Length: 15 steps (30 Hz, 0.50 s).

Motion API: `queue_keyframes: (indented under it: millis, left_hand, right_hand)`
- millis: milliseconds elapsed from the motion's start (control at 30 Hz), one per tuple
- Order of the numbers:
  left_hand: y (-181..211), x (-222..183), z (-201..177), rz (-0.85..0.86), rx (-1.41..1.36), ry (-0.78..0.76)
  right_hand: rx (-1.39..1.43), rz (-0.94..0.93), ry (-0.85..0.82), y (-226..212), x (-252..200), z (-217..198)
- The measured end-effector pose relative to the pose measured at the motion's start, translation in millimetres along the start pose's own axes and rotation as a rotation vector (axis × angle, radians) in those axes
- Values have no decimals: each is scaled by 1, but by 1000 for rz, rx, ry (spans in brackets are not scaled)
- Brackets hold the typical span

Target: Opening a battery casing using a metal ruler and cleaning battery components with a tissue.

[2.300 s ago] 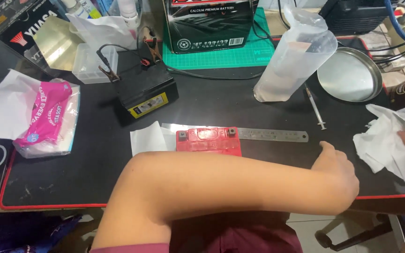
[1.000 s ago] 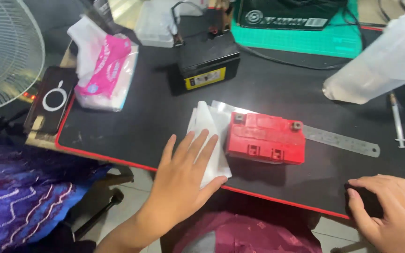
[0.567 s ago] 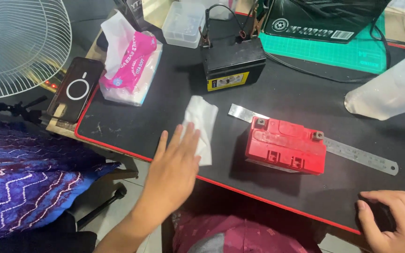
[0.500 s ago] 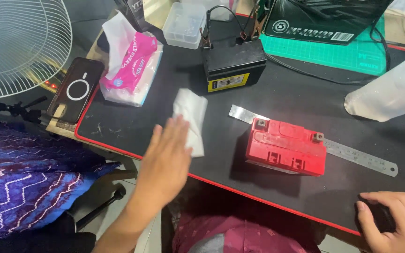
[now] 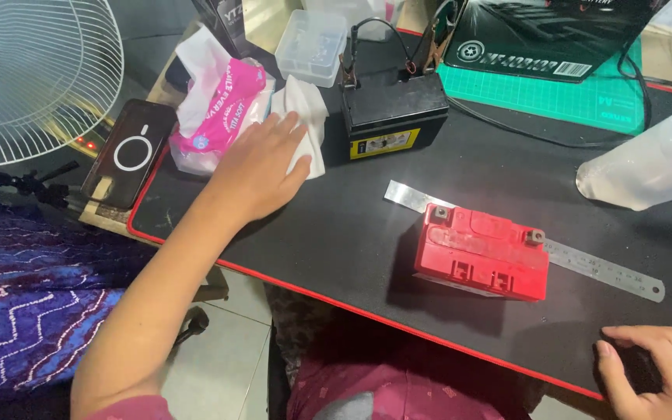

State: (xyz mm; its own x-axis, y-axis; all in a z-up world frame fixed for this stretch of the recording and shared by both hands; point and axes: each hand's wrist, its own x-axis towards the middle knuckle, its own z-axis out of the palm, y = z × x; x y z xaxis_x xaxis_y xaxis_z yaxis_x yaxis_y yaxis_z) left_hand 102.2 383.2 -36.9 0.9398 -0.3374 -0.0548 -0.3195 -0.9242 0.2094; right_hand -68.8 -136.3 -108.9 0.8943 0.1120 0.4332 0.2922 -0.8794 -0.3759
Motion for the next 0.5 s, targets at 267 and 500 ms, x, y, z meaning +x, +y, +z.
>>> queue_keyframes:
  millis: [267, 500]
  left_hand:
    - [-20, 89, 7, -152, 295, 502]
    - [-21, 134, 15, -422, 134, 514]
  right_hand:
    - [21, 6, 13, 4, -7, 4]
    - [23, 16, 10, -14, 2, -4]
